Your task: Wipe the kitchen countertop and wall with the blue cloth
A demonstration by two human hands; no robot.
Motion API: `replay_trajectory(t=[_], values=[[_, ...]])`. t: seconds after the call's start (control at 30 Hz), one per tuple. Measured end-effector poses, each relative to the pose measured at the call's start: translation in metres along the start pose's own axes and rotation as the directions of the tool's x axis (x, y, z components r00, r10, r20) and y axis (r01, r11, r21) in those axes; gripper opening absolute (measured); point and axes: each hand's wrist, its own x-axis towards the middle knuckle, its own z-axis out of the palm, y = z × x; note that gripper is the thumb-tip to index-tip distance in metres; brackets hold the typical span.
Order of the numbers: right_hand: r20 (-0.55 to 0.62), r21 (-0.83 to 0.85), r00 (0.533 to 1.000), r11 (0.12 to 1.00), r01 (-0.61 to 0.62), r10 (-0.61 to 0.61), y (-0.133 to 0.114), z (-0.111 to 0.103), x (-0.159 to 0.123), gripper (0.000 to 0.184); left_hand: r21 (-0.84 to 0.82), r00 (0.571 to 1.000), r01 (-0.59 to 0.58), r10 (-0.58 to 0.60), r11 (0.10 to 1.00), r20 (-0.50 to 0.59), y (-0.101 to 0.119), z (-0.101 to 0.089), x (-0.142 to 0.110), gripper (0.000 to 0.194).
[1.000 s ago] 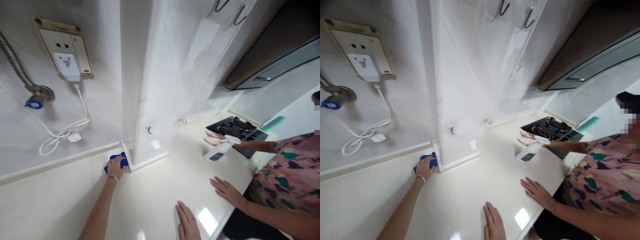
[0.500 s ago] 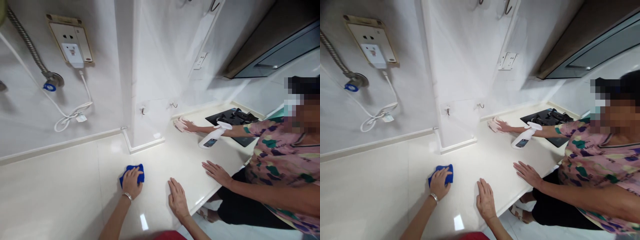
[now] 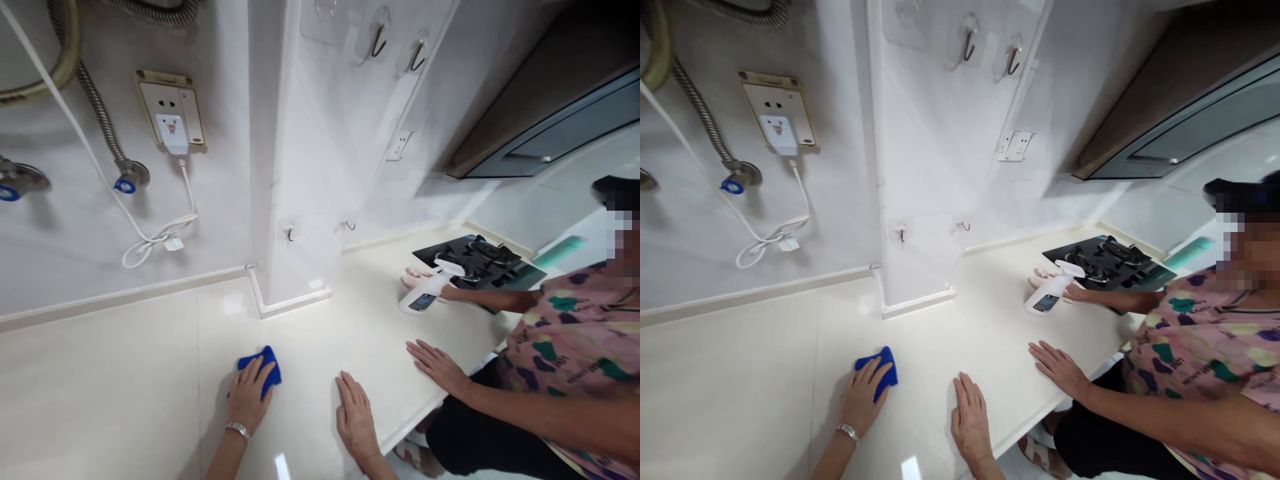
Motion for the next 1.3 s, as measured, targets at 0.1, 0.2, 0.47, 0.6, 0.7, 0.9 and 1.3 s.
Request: replay_trajectory(t=[0.1, 0.2, 0.47, 0.6, 0.7, 0.9, 1.3], values=[[-0.001, 0.009, 1.000, 1.000, 0.008, -0.008, -0.001, -0.001, 0.001, 0.071, 0.072, 0.981, 0.186, -0.182, 0.980, -0.060, -0.028, -0.012, 0.011, 0.045], [-0.005, 0.011, 1.000, 1.000, 0.014, -0.014, -0.002, -0.002, 0.002, 0.072, 0.112, 0.960, 0.273, -0.264, 0.955, -0.088, -0.047, -0.025, 0.023, 0.045], [0.007, 0.001, 1.000, 1.000, 0.009, -0.009, -0.005, -0.006, 0.006, 0.073, 0.130, 0.918, 0.393, -0.379, 0.910, -0.119, -0.059, -0.030, 0.049, 0.048], [0.018, 0.014, 1.000, 1.000, 0.001, -0.001, -0.007, -0.009, 0.008, 0.075, 0.152, 0.906, 0.416, -0.395, 0.897, -0.149, -0.056, -0.025, 0.058, 0.051], [0.022, 0.018, 1.000, 1.000, -0.011, 0.011, -0.007, -0.009, 0.010, 0.076, 0.107, 0.898, 0.435, -0.422, 0.894, -0.126, -0.057, -0.027, 0.067, 0.054], [0.018, 0.020, 1.000, 1.000, 0.005, -0.006, -0.005, -0.010, 0.014, 0.080, -0.010, 0.848, 0.527, -0.526, 0.850, -0.071, -0.061, -0.028, 0.088, 0.061], [0.078, 0.040, 0.995, 0.997, -0.071, 0.068, -0.007, -0.019, 0.019, 0.082, 0.004, 0.849, 0.483, -0.467, 0.876, -0.249, -0.040, -0.013, 0.095, 0.059]])
